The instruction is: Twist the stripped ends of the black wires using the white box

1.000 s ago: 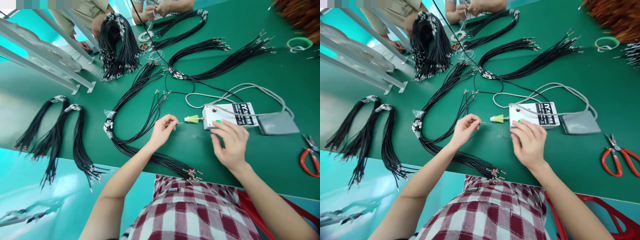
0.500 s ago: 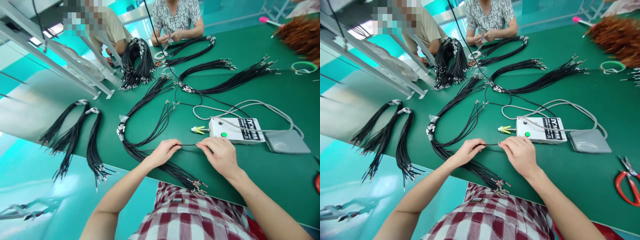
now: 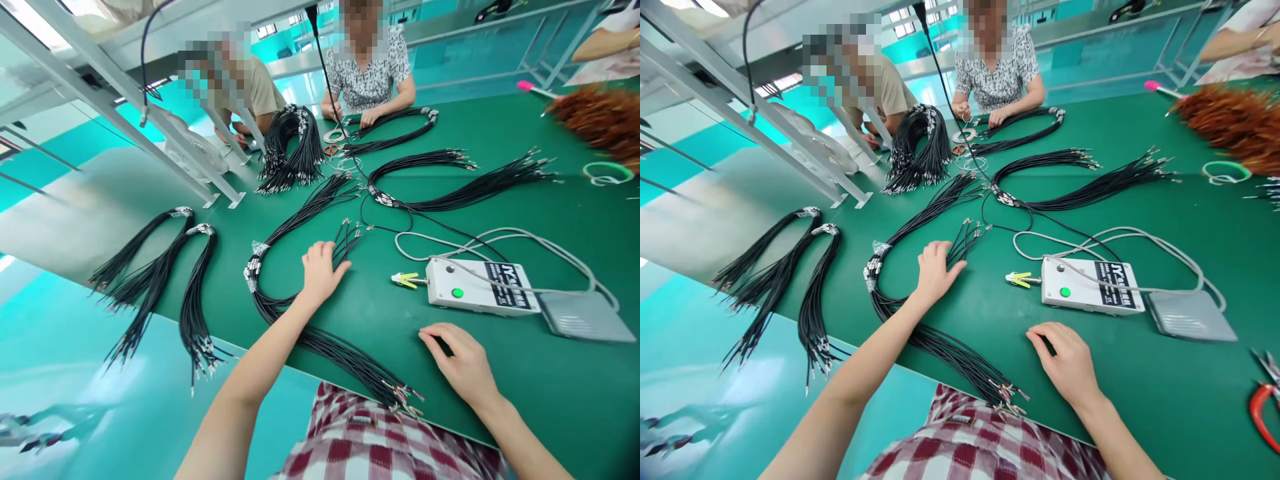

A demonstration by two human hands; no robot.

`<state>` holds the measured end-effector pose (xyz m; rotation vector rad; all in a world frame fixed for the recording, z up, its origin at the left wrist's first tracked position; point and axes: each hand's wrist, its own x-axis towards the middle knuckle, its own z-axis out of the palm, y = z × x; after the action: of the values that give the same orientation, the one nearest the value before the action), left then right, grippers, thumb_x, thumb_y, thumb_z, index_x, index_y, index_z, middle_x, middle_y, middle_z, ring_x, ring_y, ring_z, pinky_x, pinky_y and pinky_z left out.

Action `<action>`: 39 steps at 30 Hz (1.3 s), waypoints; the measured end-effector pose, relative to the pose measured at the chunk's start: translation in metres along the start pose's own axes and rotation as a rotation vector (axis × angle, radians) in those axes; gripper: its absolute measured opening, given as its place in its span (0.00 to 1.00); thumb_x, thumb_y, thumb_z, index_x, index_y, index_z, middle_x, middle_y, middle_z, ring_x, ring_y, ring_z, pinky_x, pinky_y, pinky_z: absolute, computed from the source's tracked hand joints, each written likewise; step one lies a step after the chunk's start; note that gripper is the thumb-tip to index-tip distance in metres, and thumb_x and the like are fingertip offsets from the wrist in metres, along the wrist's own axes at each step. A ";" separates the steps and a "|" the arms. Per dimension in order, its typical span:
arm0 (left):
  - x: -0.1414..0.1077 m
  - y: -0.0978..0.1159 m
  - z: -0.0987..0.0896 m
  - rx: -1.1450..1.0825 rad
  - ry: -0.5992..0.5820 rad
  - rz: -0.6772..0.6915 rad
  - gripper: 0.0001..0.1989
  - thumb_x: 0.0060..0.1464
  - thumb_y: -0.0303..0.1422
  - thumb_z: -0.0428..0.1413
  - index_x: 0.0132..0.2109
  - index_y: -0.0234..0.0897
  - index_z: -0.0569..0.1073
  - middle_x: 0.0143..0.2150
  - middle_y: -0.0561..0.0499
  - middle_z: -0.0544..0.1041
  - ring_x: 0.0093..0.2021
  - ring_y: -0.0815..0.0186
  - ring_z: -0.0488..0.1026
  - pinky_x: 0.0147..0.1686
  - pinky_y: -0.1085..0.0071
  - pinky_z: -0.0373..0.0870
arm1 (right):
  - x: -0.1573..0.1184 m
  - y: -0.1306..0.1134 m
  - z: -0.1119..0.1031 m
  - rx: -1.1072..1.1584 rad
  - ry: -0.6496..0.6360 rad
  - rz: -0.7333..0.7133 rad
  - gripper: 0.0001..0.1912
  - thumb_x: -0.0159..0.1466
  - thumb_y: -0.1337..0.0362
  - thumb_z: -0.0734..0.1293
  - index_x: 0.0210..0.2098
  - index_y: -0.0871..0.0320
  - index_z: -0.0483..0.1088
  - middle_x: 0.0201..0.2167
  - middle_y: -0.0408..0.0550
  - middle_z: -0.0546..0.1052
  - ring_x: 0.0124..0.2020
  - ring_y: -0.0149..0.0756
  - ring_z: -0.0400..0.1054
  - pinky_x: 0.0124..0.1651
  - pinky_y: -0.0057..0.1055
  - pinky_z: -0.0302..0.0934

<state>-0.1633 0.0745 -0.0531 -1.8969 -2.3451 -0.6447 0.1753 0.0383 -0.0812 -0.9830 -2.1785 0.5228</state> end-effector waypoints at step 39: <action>-0.072 0.110 -0.079 -0.792 -0.831 0.382 0.09 0.66 0.34 0.50 0.44 0.38 0.74 0.40 0.49 0.76 0.37 0.67 0.71 0.39 0.72 0.65 | 0.013 -0.044 -0.014 0.532 -0.123 0.322 0.08 0.69 0.60 0.65 0.41 0.54 0.75 0.35 0.46 0.82 0.36 0.37 0.76 0.42 0.33 0.71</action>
<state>-0.0588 -0.0022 0.0285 -3.4069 -2.0794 -0.9715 0.1570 0.0211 -0.0399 -1.0156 -1.8314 1.2668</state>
